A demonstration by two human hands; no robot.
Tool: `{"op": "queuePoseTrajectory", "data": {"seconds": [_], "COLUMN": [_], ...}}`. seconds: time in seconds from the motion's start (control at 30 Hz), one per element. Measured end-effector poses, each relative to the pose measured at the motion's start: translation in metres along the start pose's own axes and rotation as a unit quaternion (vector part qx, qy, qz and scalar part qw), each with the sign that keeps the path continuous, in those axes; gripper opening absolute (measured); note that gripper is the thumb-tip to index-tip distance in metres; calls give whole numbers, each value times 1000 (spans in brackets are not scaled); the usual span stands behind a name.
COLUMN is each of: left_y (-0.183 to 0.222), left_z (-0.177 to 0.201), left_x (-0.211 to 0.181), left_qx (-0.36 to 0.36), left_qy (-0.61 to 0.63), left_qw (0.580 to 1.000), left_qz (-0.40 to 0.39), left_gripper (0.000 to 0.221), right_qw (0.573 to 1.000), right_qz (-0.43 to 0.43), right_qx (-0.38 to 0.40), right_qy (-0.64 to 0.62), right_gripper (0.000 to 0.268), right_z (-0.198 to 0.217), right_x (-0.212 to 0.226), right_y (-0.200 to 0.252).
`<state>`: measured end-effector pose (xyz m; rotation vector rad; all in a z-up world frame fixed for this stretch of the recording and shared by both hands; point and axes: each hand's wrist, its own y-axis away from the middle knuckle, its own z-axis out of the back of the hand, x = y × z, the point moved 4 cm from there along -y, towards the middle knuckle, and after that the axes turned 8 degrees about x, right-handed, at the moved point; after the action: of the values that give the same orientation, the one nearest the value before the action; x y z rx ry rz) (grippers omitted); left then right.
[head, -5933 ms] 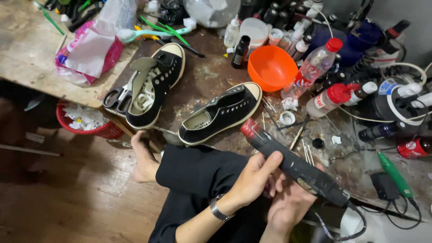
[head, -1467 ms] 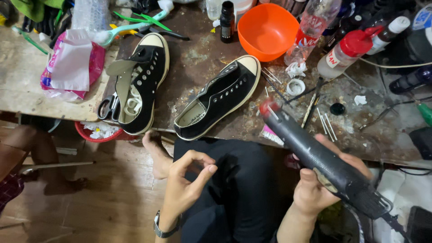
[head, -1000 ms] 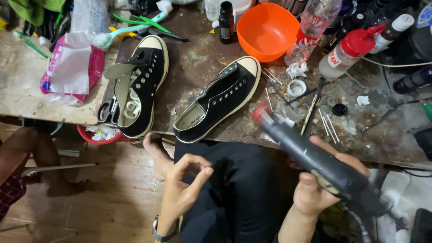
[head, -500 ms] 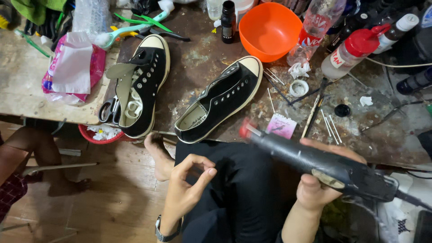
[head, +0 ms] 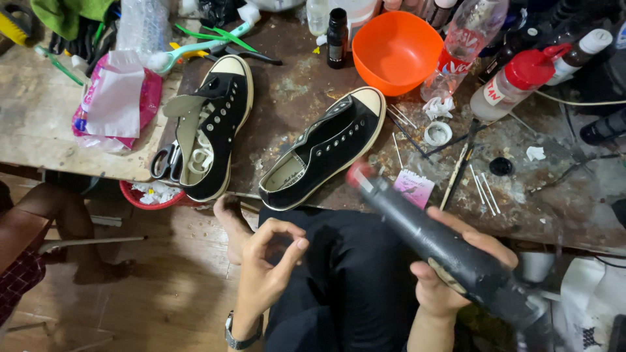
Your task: The person applies heat to a black canvas sneaker using a heat gun, tests the side of the sole with their hand, and uses a fine paint brush to apply liquid along the rubber midsole line.
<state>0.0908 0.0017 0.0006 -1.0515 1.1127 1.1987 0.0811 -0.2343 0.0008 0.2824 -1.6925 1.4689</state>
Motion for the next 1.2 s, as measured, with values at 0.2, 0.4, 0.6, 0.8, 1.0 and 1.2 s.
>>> {"op": "queuePoseTrajectory", "data": {"seconds": [0.2,0.4,0.6,0.8,1.0,1.2], "left_y": [0,-2,-3,0,0,2], "left_z": [9,12,10,9,4,2], "left_x": [-16,-29,-23,-15,-12,-13], "left_qx": [-63,-55,-36,-26,-12,-11], "left_qy": [-41,-80,-59,-83,-61,-80], "left_qw": [997,993,996,995,997,996], "left_qz": [-30,-64,-63,-58,-45,-48], "left_gripper": [5,4,7,5,4,4], "right_qw": [1000,1000,999,995,997,996], "right_qz": [-7,-8,-23,-37,-49,-42], "right_qx": [1,-1,-10,-49,-29,-6], "right_qy": [-22,-27,-47,-77,-55,-75], "right_gripper": [61,58,61,61,69,60], "right_z": [-6,-6,4,12,8,0], "right_x": [-3,-3,-12,-30,-24,-19], "right_y": [5,0,2,6,4,-3]}}
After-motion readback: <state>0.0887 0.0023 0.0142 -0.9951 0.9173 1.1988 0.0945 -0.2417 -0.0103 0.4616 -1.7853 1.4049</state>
